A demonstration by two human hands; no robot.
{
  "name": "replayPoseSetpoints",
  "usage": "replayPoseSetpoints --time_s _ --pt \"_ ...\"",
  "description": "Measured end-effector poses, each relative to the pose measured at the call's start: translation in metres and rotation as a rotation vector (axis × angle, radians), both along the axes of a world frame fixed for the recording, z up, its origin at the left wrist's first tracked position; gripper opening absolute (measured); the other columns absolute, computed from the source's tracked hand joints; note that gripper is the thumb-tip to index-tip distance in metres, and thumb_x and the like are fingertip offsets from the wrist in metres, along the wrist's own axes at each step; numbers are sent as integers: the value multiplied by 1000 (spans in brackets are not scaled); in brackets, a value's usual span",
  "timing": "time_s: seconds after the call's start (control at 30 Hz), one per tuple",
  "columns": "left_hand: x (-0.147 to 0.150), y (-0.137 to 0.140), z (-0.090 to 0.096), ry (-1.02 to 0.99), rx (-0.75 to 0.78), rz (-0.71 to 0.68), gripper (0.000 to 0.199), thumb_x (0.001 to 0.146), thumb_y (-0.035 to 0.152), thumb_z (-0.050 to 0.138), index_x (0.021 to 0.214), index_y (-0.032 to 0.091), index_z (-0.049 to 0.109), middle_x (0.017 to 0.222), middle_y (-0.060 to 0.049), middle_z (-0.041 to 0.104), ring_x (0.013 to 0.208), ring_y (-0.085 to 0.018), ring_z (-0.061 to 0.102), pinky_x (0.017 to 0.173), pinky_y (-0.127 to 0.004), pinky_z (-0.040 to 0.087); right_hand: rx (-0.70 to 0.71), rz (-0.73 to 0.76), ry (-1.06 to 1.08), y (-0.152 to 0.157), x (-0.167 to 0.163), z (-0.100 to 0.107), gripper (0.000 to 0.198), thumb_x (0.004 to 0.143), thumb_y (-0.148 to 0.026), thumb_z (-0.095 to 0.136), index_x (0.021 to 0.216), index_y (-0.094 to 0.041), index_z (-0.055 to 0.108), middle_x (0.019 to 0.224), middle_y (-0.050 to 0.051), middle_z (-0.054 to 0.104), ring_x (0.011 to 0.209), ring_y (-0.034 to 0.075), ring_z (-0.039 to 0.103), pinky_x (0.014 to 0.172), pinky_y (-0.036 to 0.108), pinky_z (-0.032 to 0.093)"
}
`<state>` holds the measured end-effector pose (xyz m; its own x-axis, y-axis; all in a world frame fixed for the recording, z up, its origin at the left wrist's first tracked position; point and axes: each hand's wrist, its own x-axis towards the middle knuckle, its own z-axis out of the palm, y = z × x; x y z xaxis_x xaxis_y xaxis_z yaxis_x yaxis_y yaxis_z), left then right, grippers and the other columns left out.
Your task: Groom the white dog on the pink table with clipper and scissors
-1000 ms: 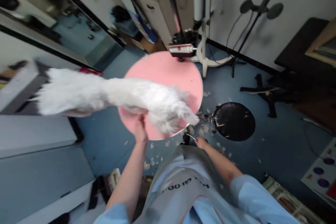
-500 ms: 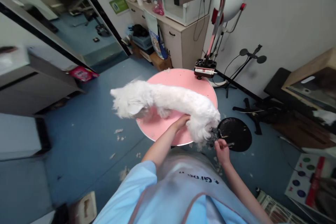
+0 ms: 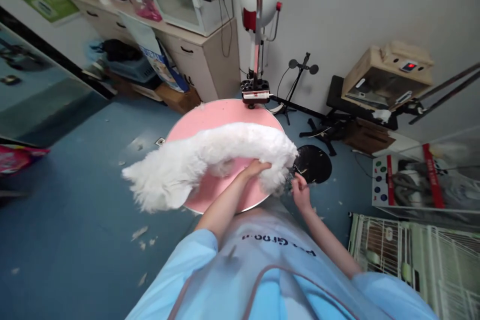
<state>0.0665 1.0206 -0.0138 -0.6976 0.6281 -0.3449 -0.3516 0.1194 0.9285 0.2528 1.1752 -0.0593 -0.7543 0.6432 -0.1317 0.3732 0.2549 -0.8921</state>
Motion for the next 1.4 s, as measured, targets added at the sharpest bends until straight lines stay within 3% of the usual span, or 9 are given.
replayPoseSetpoints --time_s 0.07,0.23,0.4,0.43,0.57,0.77,0.97,1.23,1.4 --pt "-2 1 2 -38 -18 16 30 60 16 68 90 12 70 100 -8 74 98 -24 64 88 -32 50 -85 56 86 1 -33 9 59 79 -49 55 126 -15 62 98 10 74 66 19 60 59 31 49" --pt "10 -3 7 34 -131 74 26 60 21 70 85 13 68 95 -8 71 89 -22 62 80 -31 49 -131 159 119 7 -48 8 27 74 -45 63 73 -18 69 66 4 68 67 19 59 64 31 48" --pt "71 -26 17 520 -373 549 22 71 36 69 80 16 64 85 -6 66 81 -18 59 77 -29 46 -193 186 130 18 -21 1 28 78 -45 61 74 -18 67 67 3 67 63 17 57 62 29 47" --pt "87 -26 18 560 -393 563 19 76 36 64 76 17 64 79 -5 65 77 -17 58 75 -29 45 -204 202 136 19 -20 1 28 78 -45 62 74 -18 67 69 3 67 64 17 58 62 30 48" --pt "126 5 14 284 -348 311 22 81 35 58 81 16 68 78 -3 67 73 -15 58 70 -26 44 -159 321 187 19 -25 2 23 79 -40 63 73 -19 67 72 3 66 67 18 59 63 30 48" --pt "104 54 -7 153 -475 573 32 78 29 59 53 18 42 49 6 35 53 -9 35 54 -25 23 -36 623 287 27 -39 3 17 81 -33 61 70 -22 68 72 3 65 69 18 60 67 31 49" --pt "109 44 -14 148 -411 605 25 81 29 53 60 16 51 54 4 45 57 -11 41 58 -25 27 -239 620 152 24 -66 -3 27 81 -46 59 77 -20 68 74 6 69 71 21 62 68 33 51" --pt "114 42 -20 26 -344 858 21 79 30 54 64 18 47 57 4 45 58 -11 44 59 -23 35 -381 572 36 19 -76 -12 32 77 -51 59 64 -23 56 58 0 58 63 18 53 62 31 48" --pt "111 40 -14 -3 -325 712 18 82 28 51 68 18 49 55 5 44 53 -11 41 56 -24 34 -430 573 2 11 -76 -10 33 77 -53 57 63 -23 54 57 -1 55 59 18 52 58 30 46"
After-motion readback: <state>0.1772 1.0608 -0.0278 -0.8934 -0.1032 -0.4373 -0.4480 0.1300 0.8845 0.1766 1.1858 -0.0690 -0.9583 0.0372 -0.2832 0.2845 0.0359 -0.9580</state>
